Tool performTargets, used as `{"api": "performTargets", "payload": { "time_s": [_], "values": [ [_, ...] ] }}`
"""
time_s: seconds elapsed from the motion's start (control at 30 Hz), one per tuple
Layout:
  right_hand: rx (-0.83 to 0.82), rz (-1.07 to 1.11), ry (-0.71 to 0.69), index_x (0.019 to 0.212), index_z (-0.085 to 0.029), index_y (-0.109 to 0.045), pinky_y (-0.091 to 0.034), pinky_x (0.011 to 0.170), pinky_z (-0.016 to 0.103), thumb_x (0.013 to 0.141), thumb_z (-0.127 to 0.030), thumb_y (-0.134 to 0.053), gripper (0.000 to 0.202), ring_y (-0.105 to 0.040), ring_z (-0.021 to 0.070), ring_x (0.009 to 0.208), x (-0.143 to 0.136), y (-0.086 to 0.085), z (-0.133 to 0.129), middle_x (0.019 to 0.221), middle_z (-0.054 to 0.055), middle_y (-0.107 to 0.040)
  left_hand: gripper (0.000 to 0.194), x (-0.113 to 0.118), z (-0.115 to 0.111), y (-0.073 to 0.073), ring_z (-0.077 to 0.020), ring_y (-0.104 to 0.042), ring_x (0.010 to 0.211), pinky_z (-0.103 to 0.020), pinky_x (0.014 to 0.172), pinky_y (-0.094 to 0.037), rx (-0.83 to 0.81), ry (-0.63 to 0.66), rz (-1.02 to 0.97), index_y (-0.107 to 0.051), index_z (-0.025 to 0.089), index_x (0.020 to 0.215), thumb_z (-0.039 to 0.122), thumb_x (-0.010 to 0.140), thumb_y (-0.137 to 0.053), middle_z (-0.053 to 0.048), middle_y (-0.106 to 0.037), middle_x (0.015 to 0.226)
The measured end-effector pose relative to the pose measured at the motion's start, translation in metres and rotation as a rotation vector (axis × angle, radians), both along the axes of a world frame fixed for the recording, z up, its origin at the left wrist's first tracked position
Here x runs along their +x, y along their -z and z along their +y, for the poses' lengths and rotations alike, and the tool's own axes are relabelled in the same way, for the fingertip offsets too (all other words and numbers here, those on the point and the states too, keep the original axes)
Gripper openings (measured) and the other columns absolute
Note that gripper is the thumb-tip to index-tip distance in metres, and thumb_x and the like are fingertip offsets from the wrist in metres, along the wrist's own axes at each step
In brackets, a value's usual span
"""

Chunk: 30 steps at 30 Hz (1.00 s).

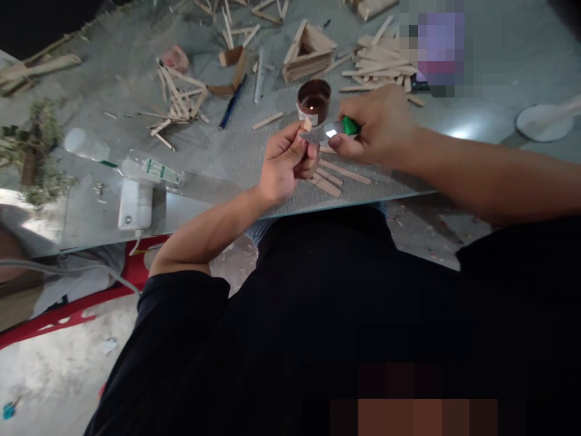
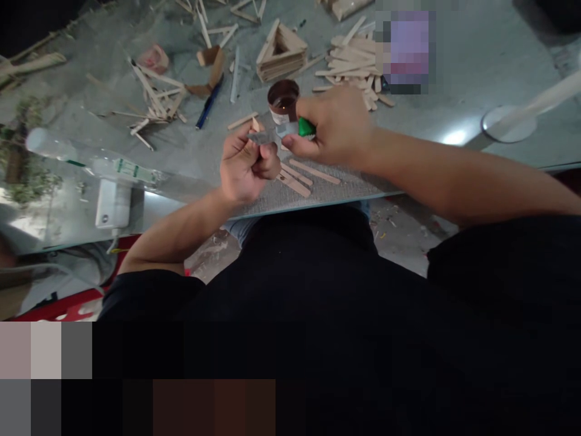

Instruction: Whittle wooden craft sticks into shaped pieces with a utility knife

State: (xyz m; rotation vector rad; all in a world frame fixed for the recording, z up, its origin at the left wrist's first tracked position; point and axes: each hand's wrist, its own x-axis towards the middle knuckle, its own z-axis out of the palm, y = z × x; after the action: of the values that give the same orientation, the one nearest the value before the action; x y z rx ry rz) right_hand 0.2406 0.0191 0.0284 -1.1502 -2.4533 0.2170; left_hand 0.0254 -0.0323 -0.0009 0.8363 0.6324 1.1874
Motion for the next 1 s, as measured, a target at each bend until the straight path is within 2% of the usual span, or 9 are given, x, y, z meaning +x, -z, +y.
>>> {"api": "performTargets", "payload": {
  "time_s": [0.1, 0.2, 0.33, 0.47, 0.57, 0.7, 0.83, 1.0],
  "values": [
    [-0.061, -0.02, 0.044, 0.102, -0.028, -0.07, -0.041, 0.083, 0.046, 0.093, -0.095, -0.038, 0.075, -0.065, 0.0349, 0.097, 0.001, -0.003, -0.001, 0.086, 0.012, -0.072, 0.057, -0.001, -0.004, -0.01, -0.0018, -0.028, 0.037, -0.014, 0.043, -0.026, -0.087, 0.038, -0.009, -0.05, 0.016, 0.07, 0.028, 0.123, -0.03, 0.008, -0.03, 0.056],
    [-0.107, -0.025, 0.07, 0.1, -0.033, -0.07, -0.042, 0.082, 0.046, 0.091, -0.097, -0.039, 0.072, -0.064, 0.035, 0.101, 0.001, -0.003, -0.002, 0.082, 0.009, -0.072, 0.061, 0.0, -0.005, -0.01, -0.0022, -0.025, 0.036, -0.014, 0.043, -0.027, -0.112, 0.062, 0.022, -0.048, 0.017, 0.069, 0.034, 0.123, -0.027, 0.008, -0.026, 0.054],
    [0.011, -0.016, 0.035, 0.086, -0.029, -0.064, -0.041, 0.075, 0.045, 0.089, -0.102, -0.028, 0.082, -0.063, 0.0304, 0.083, 0.0, 0.004, 0.003, 0.076, 0.009, -0.067, 0.062, 0.003, -0.003, 0.0, -0.0016, -0.023, 0.035, -0.014, 0.042, -0.023, -0.083, 0.027, 0.023, -0.048, 0.018, 0.07, 0.046, 0.122, -0.033, 0.009, -0.025, 0.054],
    [0.075, -0.004, 0.058, 0.08, -0.025, -0.062, -0.038, 0.072, 0.045, 0.083, -0.107, -0.018, 0.093, -0.064, 0.0311, 0.076, -0.003, 0.01, 0.007, 0.07, 0.011, -0.062, 0.061, 0.005, -0.003, 0.01, -0.0017, -0.026, 0.037, -0.014, 0.043, -0.025, -0.048, 0.005, 0.031, -0.052, 0.018, 0.074, 0.056, 0.12, -0.04, 0.009, -0.028, 0.056],
    [0.045, -0.001, 0.06, 0.088, -0.027, -0.071, -0.04, 0.077, 0.048, 0.082, -0.107, -0.027, 0.092, -0.065, 0.0336, 0.084, -0.003, 0.009, 0.007, 0.077, 0.012, -0.068, 0.058, 0.005, 0.0, 0.017, -0.0029, -0.026, 0.037, -0.018, 0.044, -0.027, -0.029, 0.011, 0.054, -0.055, 0.018, 0.074, 0.052, 0.12, -0.042, 0.008, -0.03, 0.056],
    [-0.043, -0.024, 0.081, 0.107, -0.039, -0.08, -0.04, 0.085, 0.055, 0.082, -0.103, -0.036, 0.081, -0.065, 0.0411, 0.103, -0.002, 0.004, 0.003, 0.087, 0.01, -0.076, 0.055, 0.007, 0.005, 0.025, -0.0041, -0.021, 0.038, -0.024, 0.045, -0.023, 0.008, -0.027, 0.09, -0.06, 0.019, 0.076, 0.049, 0.119, -0.046, 0.008, -0.037, 0.056],
    [0.025, -0.058, 0.082, 0.101, -0.034, -0.077, -0.042, 0.08, 0.053, 0.084, -0.105, -0.027, 0.089, -0.064, 0.0372, 0.092, -0.004, 0.003, 0.003, 0.086, 0.011, -0.074, 0.048, 0.01, 0.002, 0.021, -0.0039, -0.024, 0.04, -0.023, 0.049, -0.022, 0.045, -0.056, 0.139, -0.063, 0.018, 0.079, 0.044, 0.118, -0.052, 0.007, -0.04, 0.061],
    [0.051, -0.022, 0.077, 0.088, -0.03, -0.067, -0.039, 0.078, 0.048, 0.085, -0.105, -0.03, 0.083, -0.061, 0.0323, 0.085, -0.009, 0.001, 0.006, 0.085, 0.011, -0.07, 0.053, 0.011, 0.0, 0.014, -0.0067, -0.01, 0.046, -0.028, 0.049, -0.013, 0.201, -0.016, 0.081, -0.056, 0.021, 0.071, 0.049, 0.116, -0.055, 0.007, -0.03, 0.058]
  ]
}}
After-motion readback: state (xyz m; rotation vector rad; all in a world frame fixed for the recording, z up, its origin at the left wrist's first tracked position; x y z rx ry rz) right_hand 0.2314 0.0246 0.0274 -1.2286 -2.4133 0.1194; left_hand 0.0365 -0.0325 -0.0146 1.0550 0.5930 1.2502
